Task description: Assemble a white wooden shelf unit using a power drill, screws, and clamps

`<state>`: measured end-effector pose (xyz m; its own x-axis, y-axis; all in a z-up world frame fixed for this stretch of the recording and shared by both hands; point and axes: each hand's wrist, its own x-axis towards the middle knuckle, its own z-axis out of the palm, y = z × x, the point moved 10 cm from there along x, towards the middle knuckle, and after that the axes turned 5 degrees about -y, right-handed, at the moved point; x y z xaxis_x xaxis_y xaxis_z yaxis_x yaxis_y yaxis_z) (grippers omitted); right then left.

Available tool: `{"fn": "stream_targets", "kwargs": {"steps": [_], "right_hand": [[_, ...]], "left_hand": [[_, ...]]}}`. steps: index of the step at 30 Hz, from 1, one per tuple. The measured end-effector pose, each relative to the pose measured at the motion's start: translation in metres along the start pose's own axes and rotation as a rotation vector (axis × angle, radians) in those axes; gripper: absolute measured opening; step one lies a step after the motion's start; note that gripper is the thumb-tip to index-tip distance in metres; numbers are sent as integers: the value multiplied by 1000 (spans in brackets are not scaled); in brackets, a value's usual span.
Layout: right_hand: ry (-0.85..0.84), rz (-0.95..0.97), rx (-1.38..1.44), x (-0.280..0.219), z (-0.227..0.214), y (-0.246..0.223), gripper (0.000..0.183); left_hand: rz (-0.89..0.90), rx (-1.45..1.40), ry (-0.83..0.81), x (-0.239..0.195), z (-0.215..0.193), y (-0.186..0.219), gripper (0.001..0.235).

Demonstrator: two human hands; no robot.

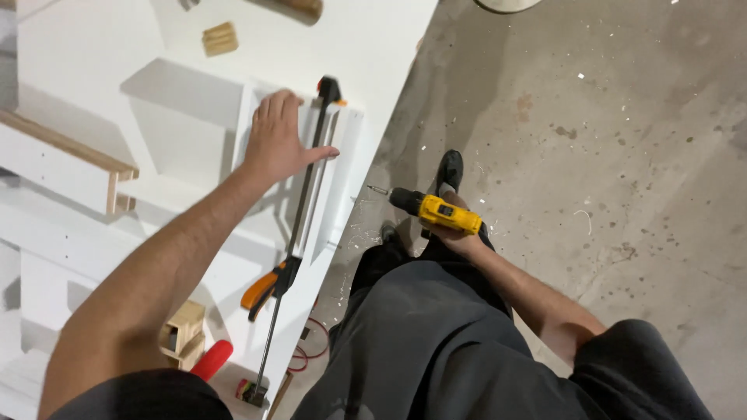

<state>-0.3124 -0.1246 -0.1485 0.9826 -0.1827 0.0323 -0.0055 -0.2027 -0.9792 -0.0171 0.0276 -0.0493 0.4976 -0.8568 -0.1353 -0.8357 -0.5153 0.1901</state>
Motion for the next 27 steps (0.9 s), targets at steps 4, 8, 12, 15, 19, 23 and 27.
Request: {"fn": "stream_targets", "kwargs": {"steps": [4, 8, 12, 15, 19, 23, 27], "right_hand": [[146, 55, 100, -59, 45, -9, 22], [141, 235, 200, -112, 106, -12, 24], [-87, -31, -316, -187, 193, 105, 32], [53, 281, 232, -177, 191, 70, 32], [103, 472, 356, -190, 205, 66, 40], [-18, 372, 177, -217, 243, 149, 22], [-16, 174, 126, -199, 242, 122, 34]], "left_hand": [[69, -53, -56, -110, -10, 18, 70], [-61, -179, -521, -191, 20, 8, 79], [-137, -147, -813, -218, 43, 12, 96], [-181, -89, -895, -224, 72, 17, 105], [-173, -103, -861, -211, 75, 20, 95], [-171, -25, -889, -209, 87, 12, 92], [-146, 7, -895, -211, 104, 2, 92]]}}
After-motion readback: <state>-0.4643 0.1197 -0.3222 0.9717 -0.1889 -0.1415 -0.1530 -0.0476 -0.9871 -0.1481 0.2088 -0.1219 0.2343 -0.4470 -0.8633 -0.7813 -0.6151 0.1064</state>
